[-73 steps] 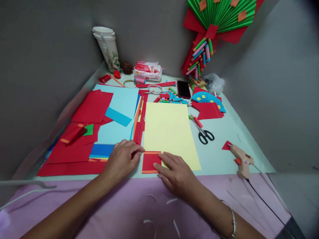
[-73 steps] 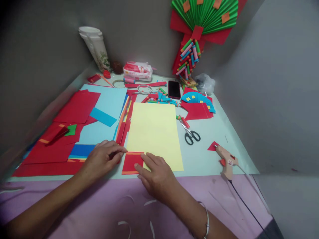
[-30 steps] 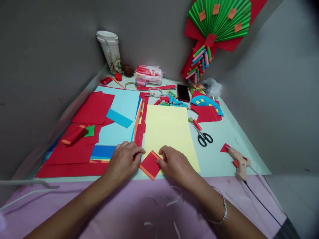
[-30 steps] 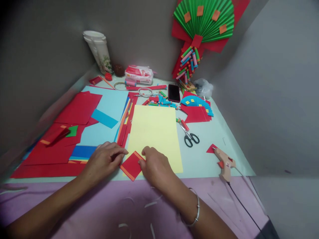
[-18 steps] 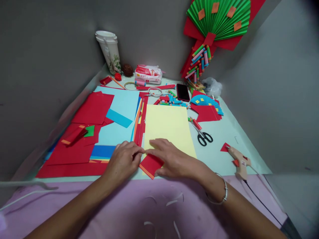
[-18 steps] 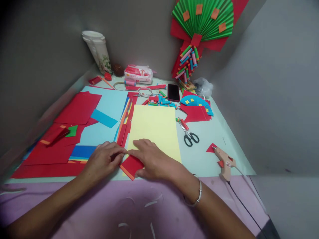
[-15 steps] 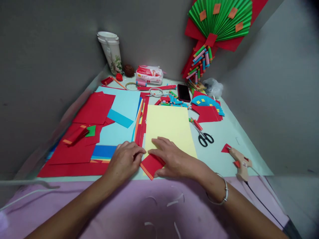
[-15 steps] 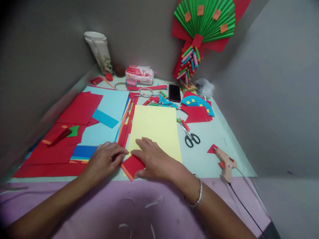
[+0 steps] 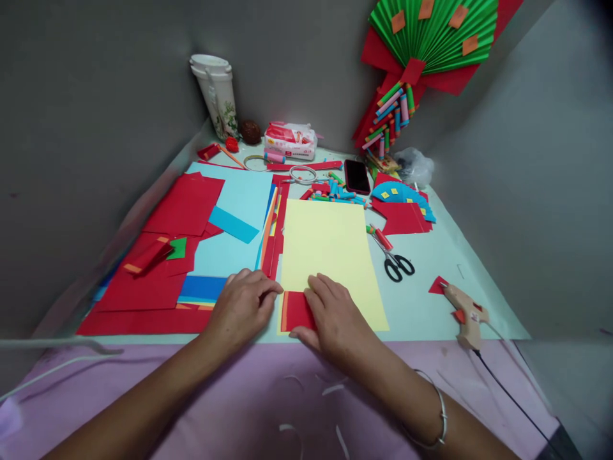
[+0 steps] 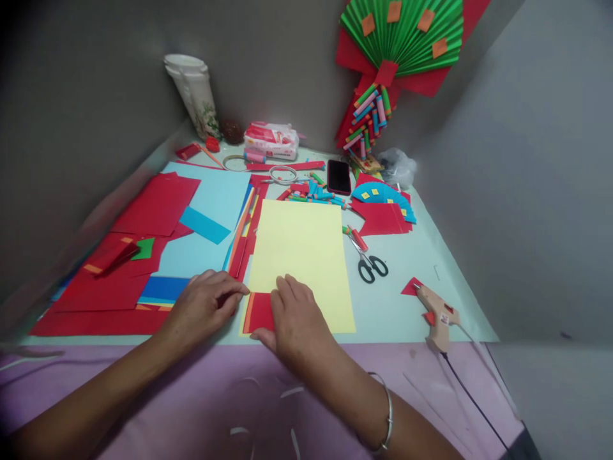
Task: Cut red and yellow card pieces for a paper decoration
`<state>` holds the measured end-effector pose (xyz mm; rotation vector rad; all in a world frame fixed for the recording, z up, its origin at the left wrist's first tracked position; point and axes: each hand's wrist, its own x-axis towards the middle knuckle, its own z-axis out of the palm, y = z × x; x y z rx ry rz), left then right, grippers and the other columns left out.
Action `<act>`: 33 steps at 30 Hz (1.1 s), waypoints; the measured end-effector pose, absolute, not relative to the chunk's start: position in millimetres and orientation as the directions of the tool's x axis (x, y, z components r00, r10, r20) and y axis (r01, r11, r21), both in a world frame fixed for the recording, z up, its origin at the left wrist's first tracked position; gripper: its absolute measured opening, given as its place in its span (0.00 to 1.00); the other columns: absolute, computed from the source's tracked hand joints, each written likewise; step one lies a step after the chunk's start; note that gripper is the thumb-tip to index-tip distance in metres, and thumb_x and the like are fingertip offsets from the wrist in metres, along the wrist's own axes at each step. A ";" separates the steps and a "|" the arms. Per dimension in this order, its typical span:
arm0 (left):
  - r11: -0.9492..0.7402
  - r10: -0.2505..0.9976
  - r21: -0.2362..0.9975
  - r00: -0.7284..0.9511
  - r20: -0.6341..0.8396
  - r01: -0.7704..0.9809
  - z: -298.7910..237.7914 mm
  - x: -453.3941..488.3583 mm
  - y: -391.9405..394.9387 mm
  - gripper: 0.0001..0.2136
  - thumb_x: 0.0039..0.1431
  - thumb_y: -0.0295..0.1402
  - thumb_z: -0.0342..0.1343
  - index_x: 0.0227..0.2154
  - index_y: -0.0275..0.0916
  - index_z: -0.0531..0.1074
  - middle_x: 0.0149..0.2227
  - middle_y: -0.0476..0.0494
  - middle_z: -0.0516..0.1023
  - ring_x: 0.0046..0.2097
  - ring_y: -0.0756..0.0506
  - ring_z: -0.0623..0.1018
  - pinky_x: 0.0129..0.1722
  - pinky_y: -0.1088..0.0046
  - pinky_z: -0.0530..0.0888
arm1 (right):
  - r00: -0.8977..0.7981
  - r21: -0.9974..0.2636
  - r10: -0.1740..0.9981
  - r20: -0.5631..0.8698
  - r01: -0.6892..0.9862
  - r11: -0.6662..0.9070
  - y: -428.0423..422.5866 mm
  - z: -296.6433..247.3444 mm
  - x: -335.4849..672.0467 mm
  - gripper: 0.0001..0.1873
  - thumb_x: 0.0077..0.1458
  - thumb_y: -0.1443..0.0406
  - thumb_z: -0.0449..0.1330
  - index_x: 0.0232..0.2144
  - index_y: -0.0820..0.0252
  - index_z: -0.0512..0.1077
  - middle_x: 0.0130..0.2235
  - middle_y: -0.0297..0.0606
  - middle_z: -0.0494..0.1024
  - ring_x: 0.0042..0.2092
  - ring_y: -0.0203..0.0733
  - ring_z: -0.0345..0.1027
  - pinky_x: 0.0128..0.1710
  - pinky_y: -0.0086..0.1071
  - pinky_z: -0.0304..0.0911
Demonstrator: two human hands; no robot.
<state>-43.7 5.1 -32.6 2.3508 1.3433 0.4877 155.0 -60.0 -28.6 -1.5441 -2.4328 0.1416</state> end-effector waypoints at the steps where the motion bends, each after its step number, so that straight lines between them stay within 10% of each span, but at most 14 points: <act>1: -0.467 0.870 0.488 0.481 0.105 0.737 -32.6 -43.8 5.1 0.11 0.62 0.30 0.49 0.35 0.42 0.79 0.33 0.46 0.79 0.38 0.42 0.71 0.39 0.63 0.63 | -0.405 -0.224 0.899 0.166 0.872 0.434 -59.7 -28.0 152.9 0.32 0.53 0.53 0.67 0.48 0.76 0.70 0.55 0.61 0.68 0.58 0.64 0.58 0.57 0.53 0.58; 8: -0.477 0.866 0.484 0.486 0.117 0.734 -33.8 -44.5 4.8 0.11 0.62 0.31 0.49 0.35 0.43 0.78 0.33 0.47 0.79 0.38 0.42 0.71 0.38 0.64 0.64 | -0.406 -0.322 0.909 0.090 0.852 0.412 -58.3 -21.3 147.4 0.19 0.56 0.55 0.64 0.42 0.65 0.72 0.40 0.47 0.70 0.42 0.51 0.63 0.44 0.45 0.65; 33: -0.470 0.869 0.487 0.483 0.107 0.736 -33.0 -44.7 4.5 0.11 0.62 0.31 0.49 0.34 0.43 0.78 0.33 0.46 0.79 0.37 0.42 0.71 0.38 0.63 0.64 | -0.517 -0.360 0.846 0.129 0.771 0.526 -57.8 -26.0 153.3 0.16 0.61 0.58 0.60 0.47 0.61 0.73 0.45 0.48 0.70 0.45 0.50 0.62 0.45 0.41 0.61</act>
